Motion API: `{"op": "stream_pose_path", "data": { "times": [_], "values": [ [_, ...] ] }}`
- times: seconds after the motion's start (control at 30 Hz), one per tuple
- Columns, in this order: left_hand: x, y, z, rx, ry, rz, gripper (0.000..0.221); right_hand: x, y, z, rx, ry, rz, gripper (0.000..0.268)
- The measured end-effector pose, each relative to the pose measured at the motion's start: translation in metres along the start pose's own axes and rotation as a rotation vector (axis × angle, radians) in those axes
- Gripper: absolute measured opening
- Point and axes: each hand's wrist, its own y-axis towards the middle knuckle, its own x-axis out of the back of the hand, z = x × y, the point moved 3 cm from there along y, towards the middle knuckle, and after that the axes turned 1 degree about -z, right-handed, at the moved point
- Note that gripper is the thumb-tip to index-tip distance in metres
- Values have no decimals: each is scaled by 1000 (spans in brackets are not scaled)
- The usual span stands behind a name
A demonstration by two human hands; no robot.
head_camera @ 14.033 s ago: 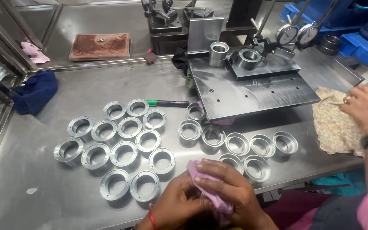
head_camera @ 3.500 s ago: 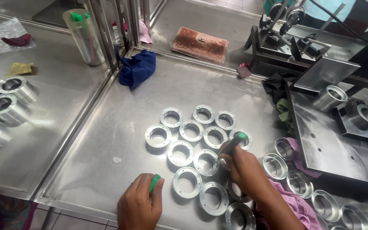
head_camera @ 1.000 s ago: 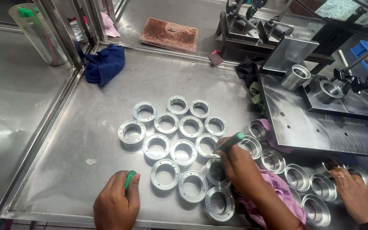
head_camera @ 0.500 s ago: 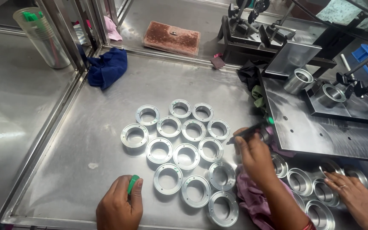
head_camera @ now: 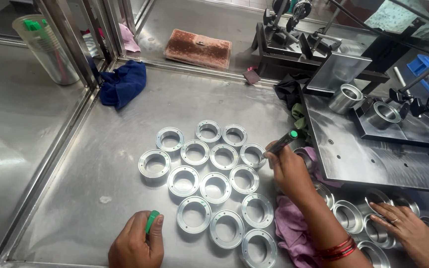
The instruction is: Marking circular metal rings with a marker and cleaning them with a cloth at a quality control workstation.
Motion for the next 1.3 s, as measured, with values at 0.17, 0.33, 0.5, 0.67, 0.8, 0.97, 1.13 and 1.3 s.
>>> {"op": "stream_pose_path", "data": {
  "times": [0.17,0.33,0.5,0.67,0.8,0.97,1.13,1.3],
  "values": [
    [-6,3,10,-68,6,-32,31,-3,10,-10,66,27,15,24],
    [2,1,1,-86,-34,-35,33,-1,38,8,-1,133,-27,21],
    [-7,2,13,-66,-25,-18,31,-25,63,19,64,117,8,19],
    [-1,3,7,-32,-14,-24,33,-32,75,16,167,50,64,21],
    [0,2,3,-9,-18,-8,34,-35,76,8,144,32,86,22],
    [-6,-2,15,-165,-72,-176,27,-8,46,-20,83,84,-16,23],
    [0,-3,6,-92,-123,-143,27,20,-30,-12,-246,393,256,28],
    [11,-8,-7,-156,-99,-198,25,36,-76,33,-211,173,351,28]
  ]
}}
